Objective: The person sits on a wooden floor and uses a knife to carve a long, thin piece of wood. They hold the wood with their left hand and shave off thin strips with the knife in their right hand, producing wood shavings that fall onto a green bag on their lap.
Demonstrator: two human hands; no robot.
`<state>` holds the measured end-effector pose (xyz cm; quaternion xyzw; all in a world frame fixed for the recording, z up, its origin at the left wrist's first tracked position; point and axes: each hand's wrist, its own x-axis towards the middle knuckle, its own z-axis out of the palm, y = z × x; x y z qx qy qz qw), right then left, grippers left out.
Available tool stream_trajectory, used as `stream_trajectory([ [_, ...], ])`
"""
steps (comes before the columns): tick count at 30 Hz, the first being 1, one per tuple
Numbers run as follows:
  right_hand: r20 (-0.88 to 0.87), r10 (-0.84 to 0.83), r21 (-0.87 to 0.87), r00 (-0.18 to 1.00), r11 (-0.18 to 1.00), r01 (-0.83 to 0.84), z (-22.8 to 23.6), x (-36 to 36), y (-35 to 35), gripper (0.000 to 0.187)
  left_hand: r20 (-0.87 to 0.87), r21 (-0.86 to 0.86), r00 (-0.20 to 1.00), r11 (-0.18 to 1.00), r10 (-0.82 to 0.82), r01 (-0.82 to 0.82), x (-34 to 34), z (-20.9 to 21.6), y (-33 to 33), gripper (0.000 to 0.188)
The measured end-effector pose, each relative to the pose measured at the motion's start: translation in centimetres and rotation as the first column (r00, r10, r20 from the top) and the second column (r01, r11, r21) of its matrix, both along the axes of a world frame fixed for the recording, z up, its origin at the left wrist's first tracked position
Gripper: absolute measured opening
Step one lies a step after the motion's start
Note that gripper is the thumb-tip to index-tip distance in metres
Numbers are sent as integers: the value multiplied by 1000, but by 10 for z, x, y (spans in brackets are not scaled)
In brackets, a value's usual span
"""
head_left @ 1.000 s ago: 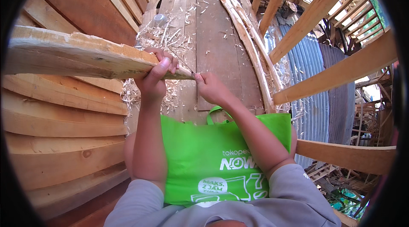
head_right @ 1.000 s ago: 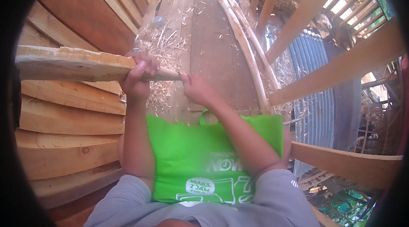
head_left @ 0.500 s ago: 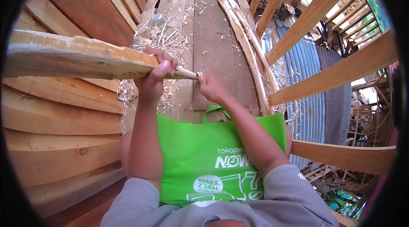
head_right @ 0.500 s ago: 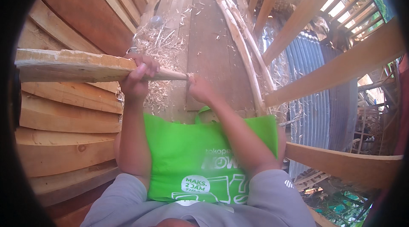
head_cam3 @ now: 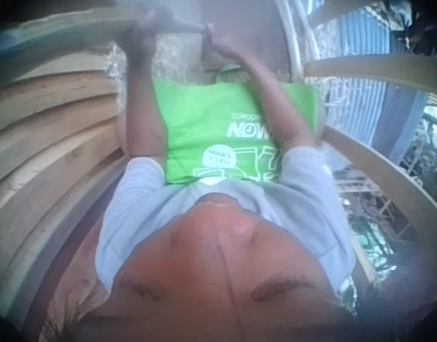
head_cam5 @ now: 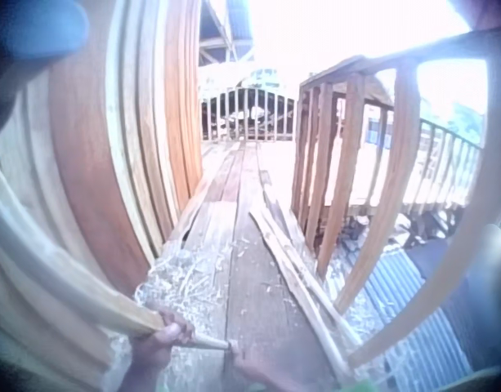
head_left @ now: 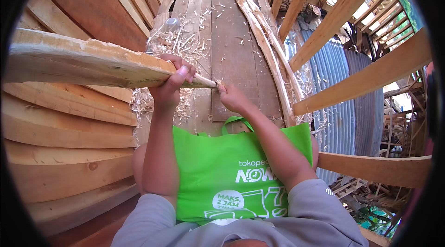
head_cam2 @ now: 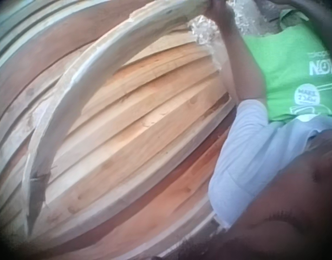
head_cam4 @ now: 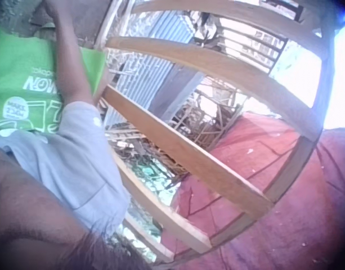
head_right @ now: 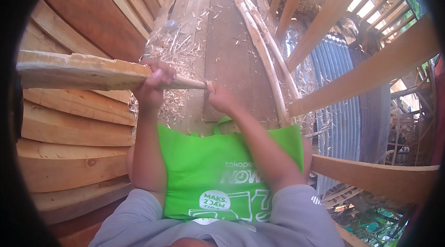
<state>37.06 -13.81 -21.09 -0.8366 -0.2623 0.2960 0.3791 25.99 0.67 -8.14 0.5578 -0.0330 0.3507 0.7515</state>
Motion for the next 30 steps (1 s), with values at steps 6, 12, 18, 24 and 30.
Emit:
stream_trajectory([
  [6,64,44,-154,997,987,-34,23,-13,8,45,-6,18,1000,1000,-9,9,-7,5,4,8],
  [12,-88,14,51,996,999,-9,2,-14,6,46,47,-46,997,997,-57,59,0,3,6,12],
  [18,-24,-38,-64,999,997,36,3,-16,15,46,36,-37,998,998,-47,48,1,6,7,11],
  [24,-2,-25,-104,1000,994,25,10,-16,14,47,32,-46,997,997,-63,65,2,4,7,12],
  [30,108,-3,-66,994,998,10,4,-12,8,46,20,-68,1000,997,-20,22,-1,4,16,13],
])
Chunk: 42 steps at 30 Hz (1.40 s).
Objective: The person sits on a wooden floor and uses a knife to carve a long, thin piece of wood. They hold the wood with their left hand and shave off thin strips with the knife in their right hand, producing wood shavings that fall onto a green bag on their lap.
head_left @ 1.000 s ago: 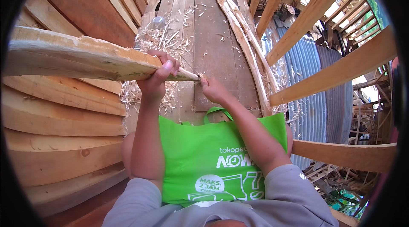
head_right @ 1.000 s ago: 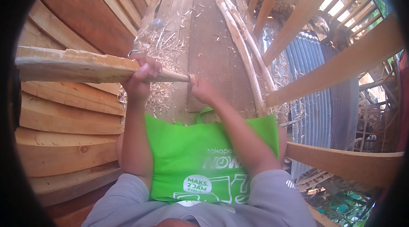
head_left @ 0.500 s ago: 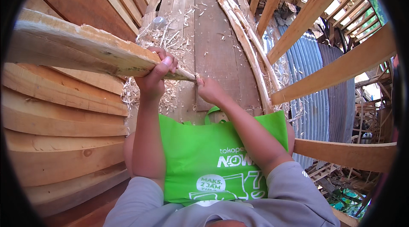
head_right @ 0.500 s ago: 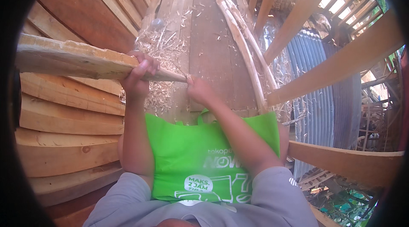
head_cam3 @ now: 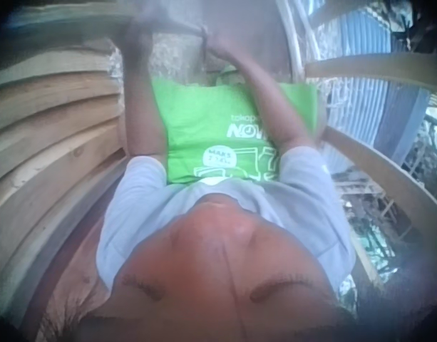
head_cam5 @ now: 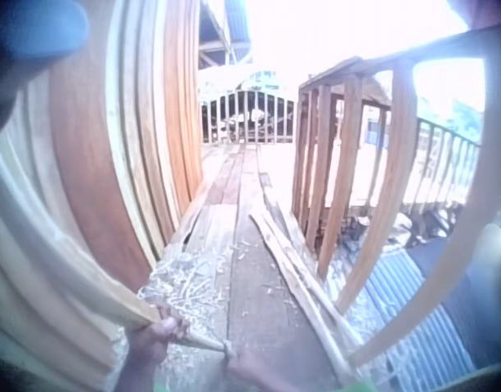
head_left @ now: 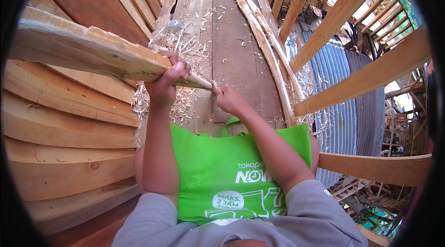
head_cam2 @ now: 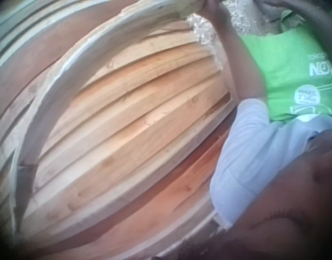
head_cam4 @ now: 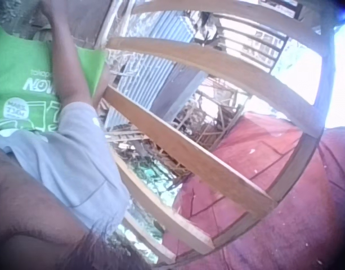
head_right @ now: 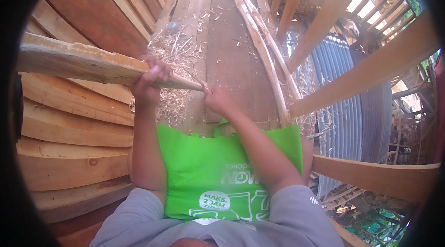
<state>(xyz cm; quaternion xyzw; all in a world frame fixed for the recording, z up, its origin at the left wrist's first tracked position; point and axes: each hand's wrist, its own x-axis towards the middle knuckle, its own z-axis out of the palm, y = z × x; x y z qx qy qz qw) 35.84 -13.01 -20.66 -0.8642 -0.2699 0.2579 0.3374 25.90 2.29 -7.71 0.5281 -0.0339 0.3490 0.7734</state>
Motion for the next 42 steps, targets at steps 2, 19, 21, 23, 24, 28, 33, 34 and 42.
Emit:
stream_trajectory([
  [2,124,-25,-44,992,999,31,4,-2,3,44,-2,-15,1000,1000,3,-3,-1,-1,3,13],
  [19,93,-61,71,994,996,55,-22,-7,5,41,3,-36,999,999,37,-37,2,2,3,13],
  [21,64,-14,39,998,999,12,-18,-1,4,39,0,-48,998,997,55,-55,1,1,3,13],
  [23,187,2,-91,982,996,15,-9,0,5,38,-5,-47,998,997,60,-60,1,1,3,12],
  [24,241,13,-155,970,988,25,-2,-2,6,38,2,-44,1000,999,21,-21,-1,0,5,12],
  [28,311,-108,-129,944,980,154,18,11,2,34,18,-27,999,999,-42,42,-8,-5,13,11],
  [33,63,-304,150,951,945,292,-27,35,-4,31,16,-34,1000,999,-21,22,-2,-2,7,11],
  [34,-2,-298,137,955,946,295,-35,36,-5,31,19,-31,1000,999,-20,20,-1,-3,7,11],
  [42,-392,-305,21,868,940,340,-51,22,7,34,-64,31,997,998,48,-46,-3,5,2,11],
])
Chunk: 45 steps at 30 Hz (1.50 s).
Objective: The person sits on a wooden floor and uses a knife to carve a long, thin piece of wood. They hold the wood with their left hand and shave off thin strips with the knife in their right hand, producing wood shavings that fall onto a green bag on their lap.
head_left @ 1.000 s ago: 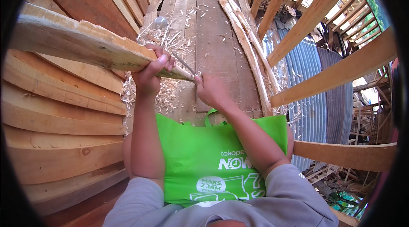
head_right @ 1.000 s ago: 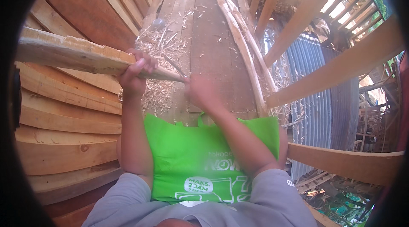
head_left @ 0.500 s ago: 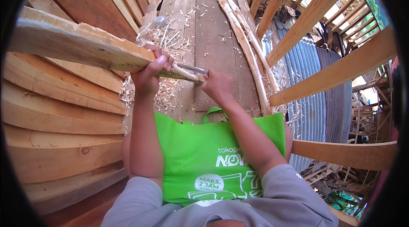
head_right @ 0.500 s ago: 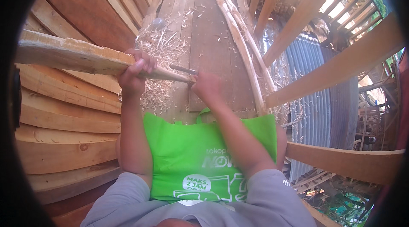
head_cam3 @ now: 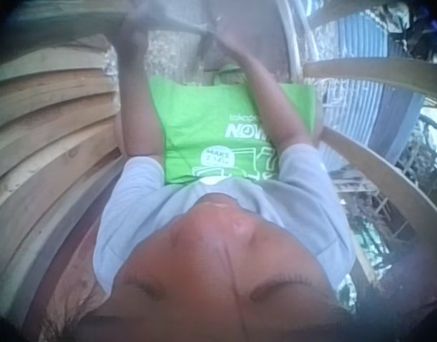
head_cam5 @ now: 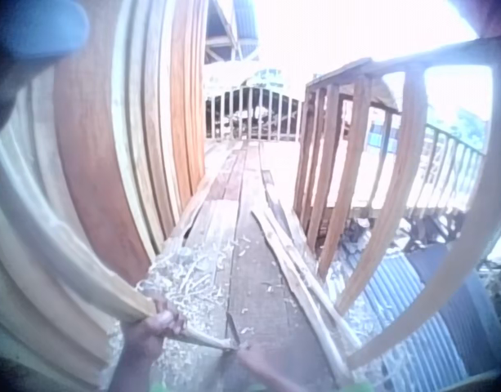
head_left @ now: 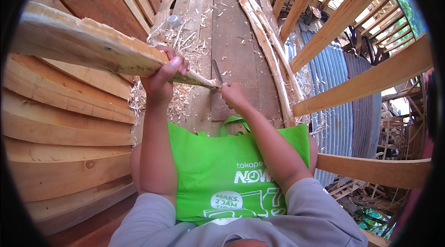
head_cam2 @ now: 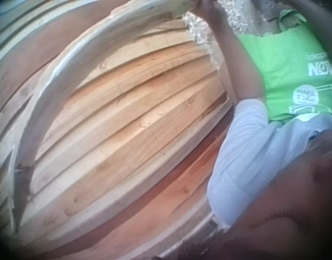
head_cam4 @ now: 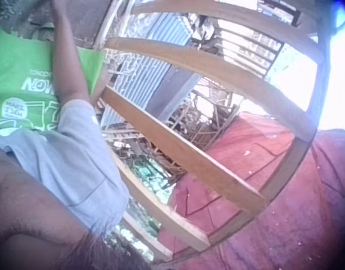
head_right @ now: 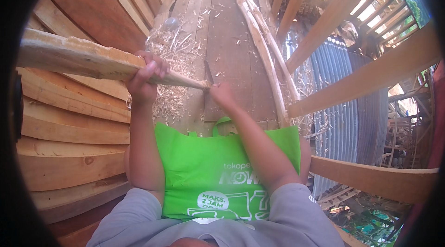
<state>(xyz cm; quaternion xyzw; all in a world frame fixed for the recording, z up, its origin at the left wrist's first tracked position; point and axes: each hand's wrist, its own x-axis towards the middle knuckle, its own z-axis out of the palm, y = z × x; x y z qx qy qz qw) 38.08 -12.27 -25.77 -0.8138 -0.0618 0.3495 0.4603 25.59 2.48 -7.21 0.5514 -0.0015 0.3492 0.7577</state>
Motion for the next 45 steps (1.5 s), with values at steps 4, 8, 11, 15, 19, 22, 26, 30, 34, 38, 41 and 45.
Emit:
stream_trajectory([
  [4,-113,1,-78,994,997,-10,2,-6,-2,34,-14,-56,998,996,66,-67,0,3,-3,11],
  [8,-208,47,-39,977,998,-56,7,-7,-6,35,-3,-63,999,997,34,-34,-1,1,0,10],
  [11,-353,102,57,930,995,-87,13,3,-8,35,18,-25,998,997,-68,68,-3,-1,6,9],
  [15,-360,76,-62,930,993,-105,30,3,-13,36,96,61,963,967,-251,246,-7,-8,18,10],
  [19,-404,292,135,867,956,-259,45,2,-14,34,105,94,951,955,-292,282,-8,-12,19,10],
  [22,-260,184,-46,948,978,-203,47,4,-14,35,120,136,925,929,-361,345,-2,-10,22,11],
  [26,-234,223,4,946,974,-228,57,-6,-7,36,115,154,932,933,-343,324,-3,-10,18,11],
  [30,-135,259,-47,956,962,-268,66,-13,-5,32,106,123,947,949,-303,290,0,-9,9,12],
  [34,-305,224,101,925,974,-203,80,-22,-8,36,128,180,918,919,-375,351,2,-11,11,13],
  [38,-167,239,4,957,970,-241,100,-30,-7,32,144,158,904,911,-403,381,-1,-13,8,17],
  [41,-296,269,66,917,963,-261,81,-15,-8,31,144,200,938,938,-314,283,2,-13,4,18],
  [45,-317,200,82,927,980,-183,61,-10,-7,27,352,198,900,919,257,-340,18,6,-31,41],
])
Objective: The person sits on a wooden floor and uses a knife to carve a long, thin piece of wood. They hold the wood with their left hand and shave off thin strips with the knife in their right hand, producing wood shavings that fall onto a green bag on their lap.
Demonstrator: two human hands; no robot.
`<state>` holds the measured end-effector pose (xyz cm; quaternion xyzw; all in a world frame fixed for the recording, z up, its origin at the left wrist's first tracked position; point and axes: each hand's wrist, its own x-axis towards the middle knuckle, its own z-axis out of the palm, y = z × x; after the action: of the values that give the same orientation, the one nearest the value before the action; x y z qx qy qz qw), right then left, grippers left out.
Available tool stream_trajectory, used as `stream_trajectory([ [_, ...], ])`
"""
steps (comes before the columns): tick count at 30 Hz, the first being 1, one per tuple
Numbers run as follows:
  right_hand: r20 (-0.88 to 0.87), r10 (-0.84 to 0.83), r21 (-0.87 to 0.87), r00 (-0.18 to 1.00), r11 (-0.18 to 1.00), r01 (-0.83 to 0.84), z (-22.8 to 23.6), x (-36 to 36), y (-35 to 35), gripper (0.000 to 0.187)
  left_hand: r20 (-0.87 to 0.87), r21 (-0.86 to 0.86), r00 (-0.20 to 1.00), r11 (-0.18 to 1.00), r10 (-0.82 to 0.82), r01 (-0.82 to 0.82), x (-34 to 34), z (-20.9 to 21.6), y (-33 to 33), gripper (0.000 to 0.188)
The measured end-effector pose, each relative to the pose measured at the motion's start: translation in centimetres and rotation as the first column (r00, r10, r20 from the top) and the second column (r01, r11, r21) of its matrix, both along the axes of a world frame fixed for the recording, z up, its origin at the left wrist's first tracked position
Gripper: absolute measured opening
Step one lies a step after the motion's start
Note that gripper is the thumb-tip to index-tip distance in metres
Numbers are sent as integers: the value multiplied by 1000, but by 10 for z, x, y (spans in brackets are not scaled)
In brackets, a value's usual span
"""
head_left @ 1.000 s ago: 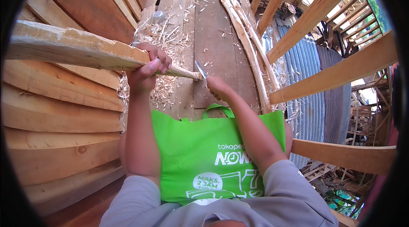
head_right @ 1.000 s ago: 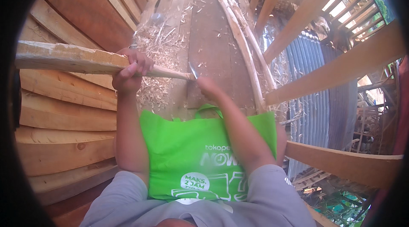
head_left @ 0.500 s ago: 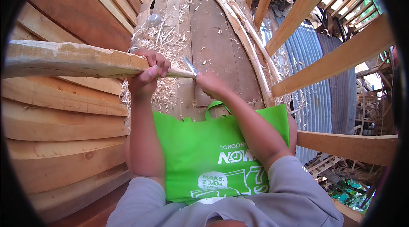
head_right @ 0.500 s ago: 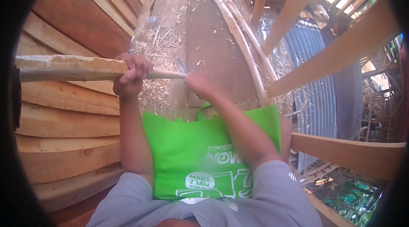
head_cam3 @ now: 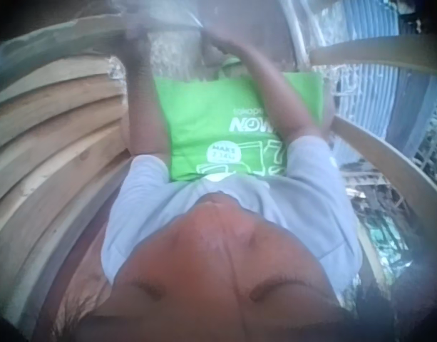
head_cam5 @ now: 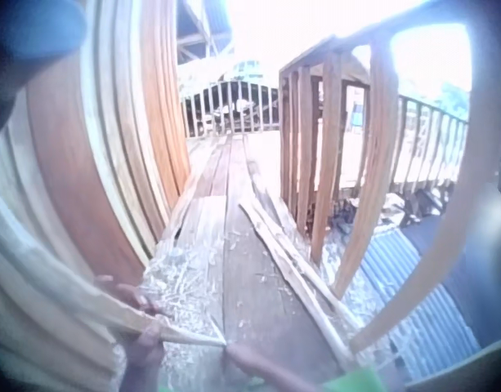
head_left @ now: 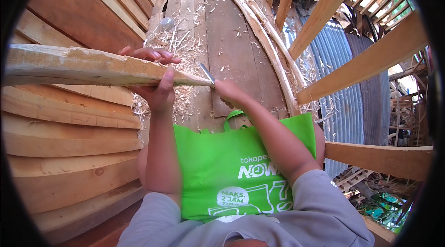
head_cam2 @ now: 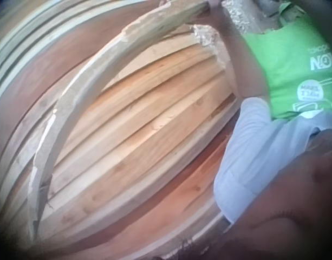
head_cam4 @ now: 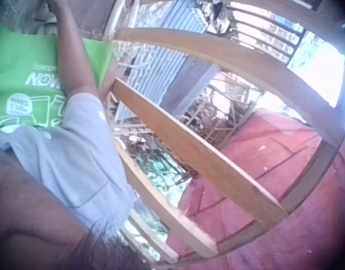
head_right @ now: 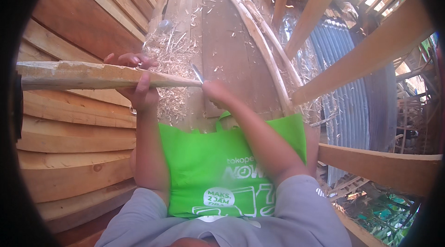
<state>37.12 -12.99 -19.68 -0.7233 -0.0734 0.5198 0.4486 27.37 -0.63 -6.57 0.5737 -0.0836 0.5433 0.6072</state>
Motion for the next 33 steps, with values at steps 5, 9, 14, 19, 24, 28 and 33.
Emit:
stream_trajectory([
  [5,-96,35,-47,995,998,-39,1,5,-6,29,-246,-150,963,977,111,-151,-17,15,2,27],
  [9,-40,91,1,995,996,-91,51,-25,9,38,-159,-373,985,920,64,-120,-21,10,9,18],
  [14,-5,39,-14,999,999,-39,24,-16,8,35,-36,-343,992,934,-120,100,-17,0,28,18],
  [19,293,20,-14,956,1000,-17,21,-30,9,25,-57,-354,998,934,23,-42,-21,1,25,14],
  [24,-150,14,22,989,1000,-10,13,-12,10,28,-76,-312,996,948,42,-63,-10,3,18,14],
  [28,-41,119,-14,992,993,-120,53,-32,6,28,-110,-309,989,942,100,-130,-20,-1,12,17],
  [33,32,15,-35,999,999,-13,54,-33,9,31,-109,-363,977,908,183,-211,-12,6,9,18],
])
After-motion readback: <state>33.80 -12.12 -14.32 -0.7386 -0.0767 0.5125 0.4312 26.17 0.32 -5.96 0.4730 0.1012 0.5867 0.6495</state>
